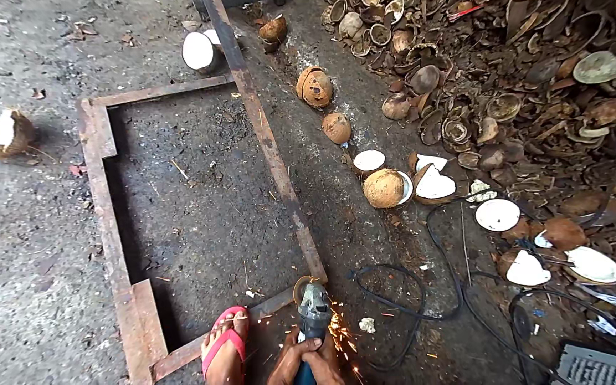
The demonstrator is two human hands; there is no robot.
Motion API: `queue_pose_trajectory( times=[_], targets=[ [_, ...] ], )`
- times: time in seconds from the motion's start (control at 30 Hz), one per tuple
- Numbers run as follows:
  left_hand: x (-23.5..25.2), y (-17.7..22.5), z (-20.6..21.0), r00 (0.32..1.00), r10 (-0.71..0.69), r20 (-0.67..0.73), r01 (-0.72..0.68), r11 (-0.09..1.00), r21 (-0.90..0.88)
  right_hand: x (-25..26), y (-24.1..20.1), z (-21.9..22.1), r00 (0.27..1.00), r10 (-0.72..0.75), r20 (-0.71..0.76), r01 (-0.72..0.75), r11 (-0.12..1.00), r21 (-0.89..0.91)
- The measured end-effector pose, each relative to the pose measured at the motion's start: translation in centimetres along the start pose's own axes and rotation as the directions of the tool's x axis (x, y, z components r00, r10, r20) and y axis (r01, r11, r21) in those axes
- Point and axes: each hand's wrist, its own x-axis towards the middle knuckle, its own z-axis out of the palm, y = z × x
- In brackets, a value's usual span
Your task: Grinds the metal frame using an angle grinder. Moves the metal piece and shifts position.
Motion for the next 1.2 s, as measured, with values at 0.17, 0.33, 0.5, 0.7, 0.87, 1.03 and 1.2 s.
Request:
queue_pose_trajectory(
  times=[0.17, 0.33, 0.5, 0.7, 0.87, 1.03, 1.2],
  targets=[
    [0.0, -0.4, 0.0, 1.000, -0.008, 0.003, 0.008, 1.000, -0.002, -0.2, 0.1, -0.1, 1.000, 0.019, 0.004, -0.019, 0.999, 0.028],
    [-0.1, -0.9, 0.1, 1.000, -0.002, 0.005, 0.002, 1.000, -0.012, -0.7, 0.3, -0.3, 0.999, 0.041, 0.012, -0.041, 0.999, 0.017],
    [-0.1, -1.5, 0.2, 1.000, 0.007, 0.023, -0.006, 1.000, -0.013, -0.7, 0.8, -0.7, 0.999, 0.045, 0.018, -0.045, 0.999, 0.012],
    [-0.3, -1.7, 0.4, 1.000, 0.016, 0.016, -0.016, 1.000, -0.011, -1.0, 0.5, -0.8, 0.996, 0.087, 0.012, -0.086, 0.996, -0.017],
    [-0.3, -2.2, 0.6, 1.000, -0.011, 0.005, 0.011, 1.000, -0.008, -1.0, 0.8, -1.1, 0.999, 0.032, 0.001, -0.032, 0.999, 0.025],
    [-0.4, -1.4, 0.6, 1.000, -0.018, -0.001, 0.018, 1.000, -0.012, -1.1, -0.1, -1.0, 0.995, 0.100, 0.010, -0.099, 0.995, -0.032],
    [-0.7, -0.2, 0.7, 1.000, -0.006, -0.008, 0.006, 1.000, 0.000, -1.0, -0.8, -0.6, 0.997, 0.069, 0.031, -0.069, 0.998, -0.008]
  ],
)
